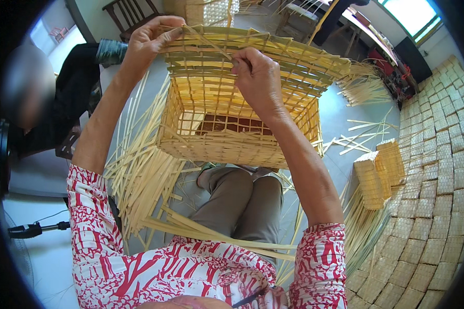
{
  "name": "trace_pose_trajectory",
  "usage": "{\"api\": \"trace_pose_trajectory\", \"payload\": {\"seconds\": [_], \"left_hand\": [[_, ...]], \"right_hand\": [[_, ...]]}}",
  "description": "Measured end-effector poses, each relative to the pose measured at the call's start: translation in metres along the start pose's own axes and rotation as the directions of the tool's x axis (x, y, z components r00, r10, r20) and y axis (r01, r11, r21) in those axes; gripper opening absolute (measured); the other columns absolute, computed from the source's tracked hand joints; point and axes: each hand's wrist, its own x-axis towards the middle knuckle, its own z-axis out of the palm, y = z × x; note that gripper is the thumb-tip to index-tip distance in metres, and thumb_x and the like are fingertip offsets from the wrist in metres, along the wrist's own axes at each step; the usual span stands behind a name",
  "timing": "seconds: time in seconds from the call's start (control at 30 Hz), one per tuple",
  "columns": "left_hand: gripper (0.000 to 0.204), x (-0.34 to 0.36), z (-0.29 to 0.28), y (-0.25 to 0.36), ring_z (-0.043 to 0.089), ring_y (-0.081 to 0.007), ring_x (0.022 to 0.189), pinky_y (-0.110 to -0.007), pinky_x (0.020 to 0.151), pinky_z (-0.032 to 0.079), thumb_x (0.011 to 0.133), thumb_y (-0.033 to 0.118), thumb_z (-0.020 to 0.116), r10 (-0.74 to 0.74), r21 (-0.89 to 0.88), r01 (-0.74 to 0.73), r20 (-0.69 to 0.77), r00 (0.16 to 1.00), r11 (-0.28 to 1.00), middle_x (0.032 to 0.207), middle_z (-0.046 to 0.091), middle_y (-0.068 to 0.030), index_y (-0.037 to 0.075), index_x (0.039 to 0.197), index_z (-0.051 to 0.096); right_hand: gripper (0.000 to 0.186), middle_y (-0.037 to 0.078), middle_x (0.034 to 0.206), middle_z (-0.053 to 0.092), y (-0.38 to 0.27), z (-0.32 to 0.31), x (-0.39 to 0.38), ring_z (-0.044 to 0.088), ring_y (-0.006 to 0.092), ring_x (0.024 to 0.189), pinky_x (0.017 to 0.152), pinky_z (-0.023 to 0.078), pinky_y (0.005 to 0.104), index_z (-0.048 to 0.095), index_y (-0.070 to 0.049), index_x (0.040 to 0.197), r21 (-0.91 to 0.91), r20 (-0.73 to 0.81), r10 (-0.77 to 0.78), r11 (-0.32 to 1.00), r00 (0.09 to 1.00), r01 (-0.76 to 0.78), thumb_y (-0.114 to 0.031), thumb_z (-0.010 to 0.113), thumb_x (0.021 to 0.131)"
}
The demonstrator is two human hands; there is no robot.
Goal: The person weaves a rectangular basket using thin bamboo strips. They interlace the strips by hand, periodically rotating the basket to continue the pattern and occasionally tapping the sides to tighten the weave.
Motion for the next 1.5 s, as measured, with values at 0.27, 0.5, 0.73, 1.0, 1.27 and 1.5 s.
{"api": "trace_pose_trajectory", "payload": {"seconds": [0.27, 0.5, 0.73, 1.0, 1.27, 1.5], "left_hand": [[0.022, -0.002, 0.059, 0.041, 0.07, -0.0252, 0.096, -0.035, 0.083, 0.058, 0.086, 0.012, 0.075, 0.543, 0.647, -0.658, 0.418, 0.728, 0.385, 0.108, 0.072, -0.0062, 0.01, 0.108, 0.075], [0.011, 0.006, 0.076, 0.043, 0.07, -0.0287, 0.079, -0.041, 0.068, 0.056, 0.088, 0.018, 0.072, 0.37, 0.688, -0.553, 0.415, 0.831, 0.47, 0.09, 0.068, -0.0041, 0.011, 0.097, 0.073], [0.008, 0.001, 0.09, 0.051, 0.067, -0.0333, 0.074, -0.043, 0.063, 0.053, 0.089, 0.016, 0.069, 0.295, 0.768, -0.391, 0.272, 0.916, 0.507, 0.086, 0.065, -0.0079, 0.008, 0.086, 0.068], [0.008, 0.001, 0.079, 0.054, 0.066, -0.0336, 0.078, -0.043, 0.066, 0.052, 0.09, 0.014, 0.069, 0.321, 0.626, -0.456, 0.324, 0.89, 0.633, 0.086, 0.065, -0.0083, 0.007, 0.086, 0.066], [0.009, 0.013, 0.049, 0.056, 0.067, -0.0212, 0.077, -0.032, 0.069, 0.054, 0.088, 0.006, 0.076, 0.307, 0.301, -0.492, 0.495, 0.813, 0.817, 0.085, 0.067, -0.006, 0.003, 0.091, 0.069], [0.004, 0.019, 0.044, 0.057, 0.063, -0.0088, 0.077, -0.026, 0.067, 0.052, 0.088, -0.001, 0.076, 0.13, 0.253, -0.252, 0.416, 0.9, 0.934, 0.086, 0.065, -0.0021, 0.0, 0.091, 0.072]], "right_hand": [[0.009, 0.01, 0.077, 0.073, -0.005, -0.006, 0.005, 0.069, 0.0135, 0.068, 0.062, 0.054, 0.0303, 0.071, 0.0, 0.101, -0.001, -0.022, 0.027, 1.0, 0.999, -0.027, -0.004, 0.066, 0.095], [0.012, 0.01, 0.08, 0.074, -0.003, -0.016, 0.004, 0.067, 0.012, 0.066, 0.061, 0.053, 0.0296, 0.074, -0.001, 0.105, -0.073, -0.063, -0.093, 0.993, 0.994, 0.089, -0.006, 0.069, 0.094], [0.027, 0.009, 0.09, 0.074, -0.039, -0.002, -0.015, 0.07, 0.0127, 0.069, 0.054, 0.054, 0.0237, 0.07, 0.004, 0.121, 0.368, 0.034, 0.232, 0.901, 0.972, -0.228, 0.003, 0.06, 0.096], [0.033, 0.007, 0.094, 0.074, -0.016, -0.009, -0.017, 0.069, 0.0115, 0.075, 0.066, 0.056, 0.0269, 0.074, -0.002, 0.119, 0.17, -0.041, -0.006, 0.985, 0.999, 0.013, 0.009, 0.053, 0.095], [0.035, 0.001, 0.091, 0.072, -0.005, -0.04, 0.004, 0.059, 0.0052, 0.073, 0.066, 0.052, 0.0246, 0.077, -0.007, 0.115, 0.204, 0.248, -0.034, 0.979, 0.968, -0.018, 0.01, 0.052, 0.096], [0.032, -0.001, 0.088, 0.072, -0.01, -0.031, 0.019, 0.051, 0.0029, 0.067, 0.06, 0.046, 0.0219, 0.078, -0.008, 0.114, 0.334, 0.289, 0.067, 0.928, 0.955, -0.167, 0.006, 0.055, 0.096]]}}
